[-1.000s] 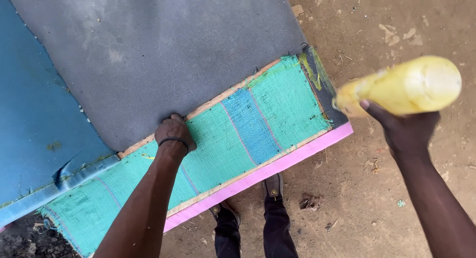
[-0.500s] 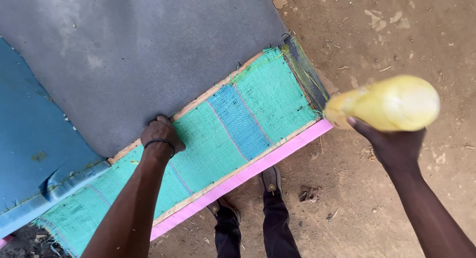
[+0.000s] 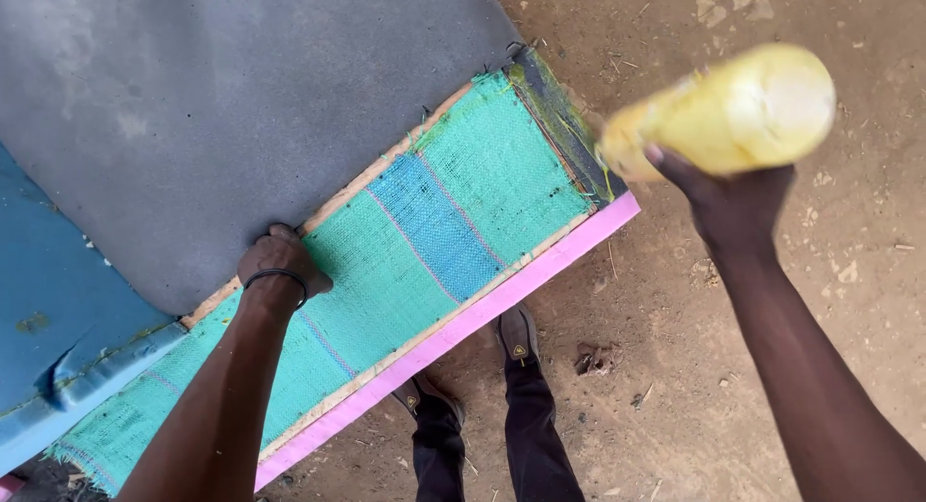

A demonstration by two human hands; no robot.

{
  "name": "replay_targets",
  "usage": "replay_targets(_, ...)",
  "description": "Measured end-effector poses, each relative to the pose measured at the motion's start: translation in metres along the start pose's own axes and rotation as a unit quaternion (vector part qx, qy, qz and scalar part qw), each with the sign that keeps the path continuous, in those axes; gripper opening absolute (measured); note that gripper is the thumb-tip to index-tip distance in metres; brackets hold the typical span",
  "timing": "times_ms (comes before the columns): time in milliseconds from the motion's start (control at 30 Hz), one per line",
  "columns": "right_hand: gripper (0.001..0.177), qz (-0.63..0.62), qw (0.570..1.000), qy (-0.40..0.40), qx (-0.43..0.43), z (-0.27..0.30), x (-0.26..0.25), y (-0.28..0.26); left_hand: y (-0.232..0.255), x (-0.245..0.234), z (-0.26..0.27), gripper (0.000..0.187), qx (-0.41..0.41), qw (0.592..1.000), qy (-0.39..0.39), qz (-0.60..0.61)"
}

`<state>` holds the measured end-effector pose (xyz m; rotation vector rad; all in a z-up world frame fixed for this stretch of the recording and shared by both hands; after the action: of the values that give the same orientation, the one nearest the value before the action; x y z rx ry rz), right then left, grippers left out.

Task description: Applying glue to a furniture base and attaching a foam sheet, followed by trimming the foam with a metal tool.

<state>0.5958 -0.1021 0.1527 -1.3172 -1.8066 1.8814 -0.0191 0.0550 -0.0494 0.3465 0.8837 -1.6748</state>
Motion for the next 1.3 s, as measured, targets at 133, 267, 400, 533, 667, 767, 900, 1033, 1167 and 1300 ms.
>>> replay_targets(133, 0.095, 0.045, 0.997, 0.038, 0.057, 0.044, -0.067, 0.024, 0.004, -0.01, 0.009, 0.107, -0.001, 1.0, -0.01, 0.006)
replay_targets(267, 0.087, -0.071, 0.991, 0.05, 0.104, 0.067, -0.063, 0.042, 0.002, -0.012, 0.013, 0.116, 0.002, 1.0, -0.01, -0.013)
replay_targets(400, 0.089, -0.123, 0.988, 0.068, 0.067, 0.073, -0.045, 0.026, 0.003, -0.013, 0.014, 0.119, 0.009, 1.0, -0.006, -0.01)
replay_targets(533, 0.088, -0.11, 0.986, 0.116, 0.053, 0.089, -0.062, 0.048, 0.002, -0.009, 0.012, 0.129, 0.002, 1.0, -0.01, -0.026)
replay_targets(667, 0.091, -0.05, 0.983, 0.154, 0.086, 0.122, -0.06, 0.037, 0.001, -0.014, 0.013, 0.122, -0.004, 1.0, -0.006, -0.007)
replay_targets(767, 0.1, 0.004, 0.979, 0.14, 0.15, 0.18, -0.04, 0.031, 0.001, -0.006, 0.018, 0.127, 0.048, 0.998, 0.039, -0.033)
replay_targets(900, 0.12, -0.04, 0.972, 0.057, 0.224, 0.269, -0.007, 0.045, 0.003, -0.014, 0.015, 0.12, 0.005, 1.0, -0.01, -0.017)
replay_targets(1033, 0.126, -0.082, 0.971, 0.082, 0.211, 0.198, -0.044, 0.039, 0.006, -0.016, 0.016, 0.129, 0.006, 1.0, -0.017, -0.021)
replay_targets(1167, 0.1, -0.048, 0.988, 0.131, 0.066, 0.12, -0.081, 0.052, 0.003, -0.017, 0.016, 0.126, -0.001, 1.0, -0.006, -0.004)
replay_targets(1300, 0.083, -0.136, 0.978, 0.151, 0.032, 0.077, -0.091, 0.067, 0.004, -0.02, 0.019, 0.125, 0.005, 1.0, -0.003, -0.02)
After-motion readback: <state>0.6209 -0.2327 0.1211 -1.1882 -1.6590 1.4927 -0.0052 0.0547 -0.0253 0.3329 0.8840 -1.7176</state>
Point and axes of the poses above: each hand's wrist, its own z-axis away from the middle knuckle, its own x-axis out of the palm, y = z × x, the point moved 8 cm from there along -z, towards the middle knuckle, and after that the axes turned 10 degrees about y, right-handed, at the moved point
